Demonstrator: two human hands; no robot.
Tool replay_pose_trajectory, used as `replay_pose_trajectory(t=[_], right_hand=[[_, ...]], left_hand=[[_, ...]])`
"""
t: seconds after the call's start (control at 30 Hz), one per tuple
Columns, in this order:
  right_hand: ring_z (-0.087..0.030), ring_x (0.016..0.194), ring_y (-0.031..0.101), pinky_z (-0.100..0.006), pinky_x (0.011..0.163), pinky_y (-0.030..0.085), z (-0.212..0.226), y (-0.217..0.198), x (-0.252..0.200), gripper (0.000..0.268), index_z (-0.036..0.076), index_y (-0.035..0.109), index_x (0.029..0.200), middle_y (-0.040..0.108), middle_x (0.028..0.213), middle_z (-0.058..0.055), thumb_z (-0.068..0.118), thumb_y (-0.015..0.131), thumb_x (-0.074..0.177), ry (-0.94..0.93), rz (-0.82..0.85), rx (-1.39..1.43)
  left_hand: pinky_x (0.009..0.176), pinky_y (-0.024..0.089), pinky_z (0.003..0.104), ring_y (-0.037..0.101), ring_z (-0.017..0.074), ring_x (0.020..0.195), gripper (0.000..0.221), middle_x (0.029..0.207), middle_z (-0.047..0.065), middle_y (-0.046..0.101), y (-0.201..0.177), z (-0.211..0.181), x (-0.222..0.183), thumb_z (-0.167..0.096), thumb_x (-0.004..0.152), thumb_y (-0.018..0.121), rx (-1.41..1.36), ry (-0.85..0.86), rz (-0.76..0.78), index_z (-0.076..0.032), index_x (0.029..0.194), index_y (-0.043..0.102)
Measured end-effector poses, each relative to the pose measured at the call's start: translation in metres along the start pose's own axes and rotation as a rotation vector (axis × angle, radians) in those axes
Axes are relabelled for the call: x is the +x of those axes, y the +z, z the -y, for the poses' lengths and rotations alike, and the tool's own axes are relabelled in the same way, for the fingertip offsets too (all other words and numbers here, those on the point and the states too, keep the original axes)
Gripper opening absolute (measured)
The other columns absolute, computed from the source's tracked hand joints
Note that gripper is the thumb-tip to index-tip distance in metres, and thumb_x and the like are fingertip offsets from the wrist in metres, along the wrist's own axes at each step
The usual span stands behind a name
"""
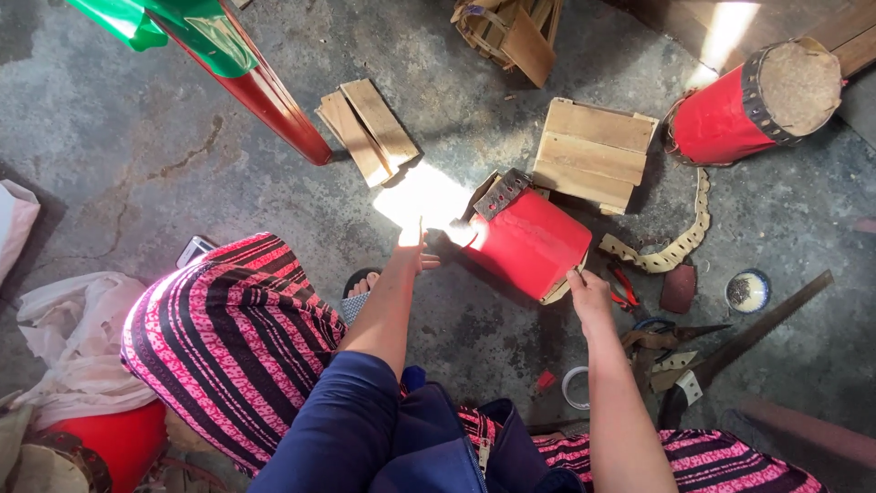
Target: Preparing a decorative band by threading it with string and fitting it onto a small drum.
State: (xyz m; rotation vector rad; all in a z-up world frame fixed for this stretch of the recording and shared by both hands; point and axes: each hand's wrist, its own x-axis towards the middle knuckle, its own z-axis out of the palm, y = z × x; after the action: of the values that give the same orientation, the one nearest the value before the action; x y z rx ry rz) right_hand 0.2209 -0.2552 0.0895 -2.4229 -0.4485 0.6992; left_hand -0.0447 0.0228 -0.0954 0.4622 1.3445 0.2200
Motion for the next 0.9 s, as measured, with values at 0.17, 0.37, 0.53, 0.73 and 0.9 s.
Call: replay_pose_trajectory(t=[0.17,0.37,0.53,0.73,0.9], right_hand=[[-0.042,0.112,0.066,-0.05,0.099,0.052,0.056,-0.015,-0.029,0.042,0.003,0.071,0.129,0.07,0.113,-0.027,0.022,0.075,0.091,-0.119,-0.038,-0.07],[-0.046,0.14,0.044,-0.054,0.116,0.038,0.098,-0.012,-0.021,0.081,-0.006,0.038,0.157,0.044,0.15,-0.032,0.019,0.077,0.091,-0.45,-0.146,-0.395],[-0.044,0.153,0.026,-0.056,0.125,0.02,0.134,0.001,-0.017,0.109,-0.005,0.022,0.161,0.026,0.164,-0.031,0.044,0.08,0.083,-0.428,0.134,-0.544],[-0.04,0.156,0.021,-0.056,0.126,0.017,0.094,0.015,-0.005,0.128,0.001,0.013,0.164,0.014,0.17,-0.024,0.059,0.081,0.072,-0.397,0.221,-0.698],[-0.038,0.156,0.023,-0.056,0.127,0.017,0.085,0.009,-0.015,0.124,0.002,0.018,0.163,0.016,0.171,-0.021,0.06,0.079,0.072,-0.415,0.177,-0.718]], left_hand=[[0.113,0.045,0.055,0.004,0.0641,0.145,0.11,0.162,0.035,-0.017,-0.011,0.014,0.019,-0.037,0.099,0.07,-0.613,-0.447,0.344,-0.013,0.163,-0.016],[0.109,0.052,0.042,0.03,0.0417,0.15,0.09,0.172,0.006,0.003,0.007,-0.009,-0.026,-0.045,0.099,0.066,-0.708,-0.482,0.444,-0.026,0.167,0.01],[0.083,0.062,0.058,0.059,0.0514,0.12,0.092,0.145,0.026,0.044,0.037,-0.015,-0.083,-0.002,0.068,0.072,0.427,0.155,0.178,-0.005,0.153,0.038],[0.094,0.061,0.045,0.066,0.0369,0.119,0.097,0.13,0.02,0.062,0.038,0.013,-0.04,-0.027,0.058,0.084,1.102,0.373,-0.049,-0.014,0.145,0.044],[0.098,0.058,0.047,0.066,0.037,0.122,0.085,0.125,0.021,0.069,0.051,-0.03,-0.112,-0.027,0.072,0.075,1.065,0.271,-0.046,-0.011,0.149,0.041]])
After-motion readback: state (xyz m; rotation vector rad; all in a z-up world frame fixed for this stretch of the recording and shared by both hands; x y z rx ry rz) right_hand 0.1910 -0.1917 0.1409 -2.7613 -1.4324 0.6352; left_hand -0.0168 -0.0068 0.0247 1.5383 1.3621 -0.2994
